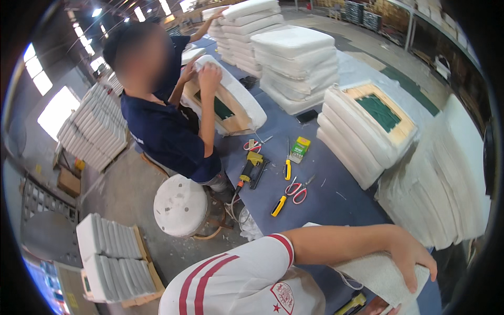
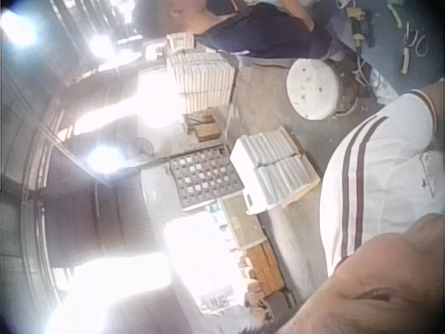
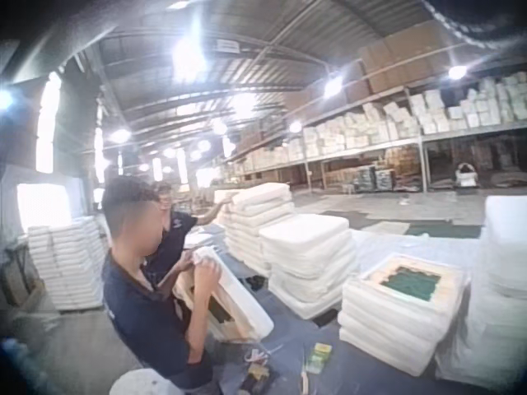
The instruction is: The person assembles cushion covers over foam inserts on a workbench. They use a staple gun to secure the fabric to a wooden frame, trim excess material with scissors, and fold the edges neatly. The process is repeated for multiple cushion units.
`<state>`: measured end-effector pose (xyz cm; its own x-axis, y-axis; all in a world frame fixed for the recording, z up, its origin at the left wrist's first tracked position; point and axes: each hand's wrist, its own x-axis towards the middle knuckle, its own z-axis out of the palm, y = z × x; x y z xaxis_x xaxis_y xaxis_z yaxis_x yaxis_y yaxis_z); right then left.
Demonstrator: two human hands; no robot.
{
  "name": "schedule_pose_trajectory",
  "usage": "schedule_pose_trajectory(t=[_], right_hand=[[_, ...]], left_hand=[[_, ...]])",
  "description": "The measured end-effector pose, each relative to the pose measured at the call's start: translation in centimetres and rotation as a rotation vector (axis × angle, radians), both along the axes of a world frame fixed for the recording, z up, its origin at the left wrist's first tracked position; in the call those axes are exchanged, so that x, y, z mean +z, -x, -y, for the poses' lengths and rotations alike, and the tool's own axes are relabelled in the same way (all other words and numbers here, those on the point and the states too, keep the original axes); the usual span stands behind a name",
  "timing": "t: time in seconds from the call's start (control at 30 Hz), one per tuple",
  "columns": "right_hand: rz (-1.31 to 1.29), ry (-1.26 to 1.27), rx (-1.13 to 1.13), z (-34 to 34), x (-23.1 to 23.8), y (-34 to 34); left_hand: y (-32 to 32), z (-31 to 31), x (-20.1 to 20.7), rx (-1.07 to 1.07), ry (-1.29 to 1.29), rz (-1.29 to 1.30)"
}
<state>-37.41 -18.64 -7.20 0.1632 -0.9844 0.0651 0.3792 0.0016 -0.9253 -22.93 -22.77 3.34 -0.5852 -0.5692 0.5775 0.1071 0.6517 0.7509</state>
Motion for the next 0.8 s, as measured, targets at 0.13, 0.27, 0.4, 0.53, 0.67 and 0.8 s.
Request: schedule_pose_trajectory(t=[0.13, 0.27, 0.4, 0.53, 0.67, 0.8], right_hand=[[-0.010, -0.023, 0.005, 0.7, -0.2, -0.7], [0.006, -0.046, -0.001, 1.0, -0.2, -0.7], [0.017, -0.065, -0.053, 0.7, -0.2, 0.2], [0.042, -0.081, -0.105, 0.4, -0.4, 1.3], [0.126, -0.092, -0.194, 0.5, 0.2, 3.5], [0.378, -0.130, -0.322, 1.0, -0.3, 7.4]], left_hand=[[-0.9, 0.7, 0.0, 0.024, -0.004, 0.114], [-1.3, 0.7, 0.3, 0.033, -0.017, 0.200], [-1.3, 0.3, 1.2, 0.032, -0.041, 0.315], [-2.9, -0.4, 3.4, 0.067, -0.107, 0.519], [-3.3, -2.5, 4.7, 0.321, -0.044, 0.463], [3.5, -3.8, -0.4, 0.681, 0.276, 0.341]])
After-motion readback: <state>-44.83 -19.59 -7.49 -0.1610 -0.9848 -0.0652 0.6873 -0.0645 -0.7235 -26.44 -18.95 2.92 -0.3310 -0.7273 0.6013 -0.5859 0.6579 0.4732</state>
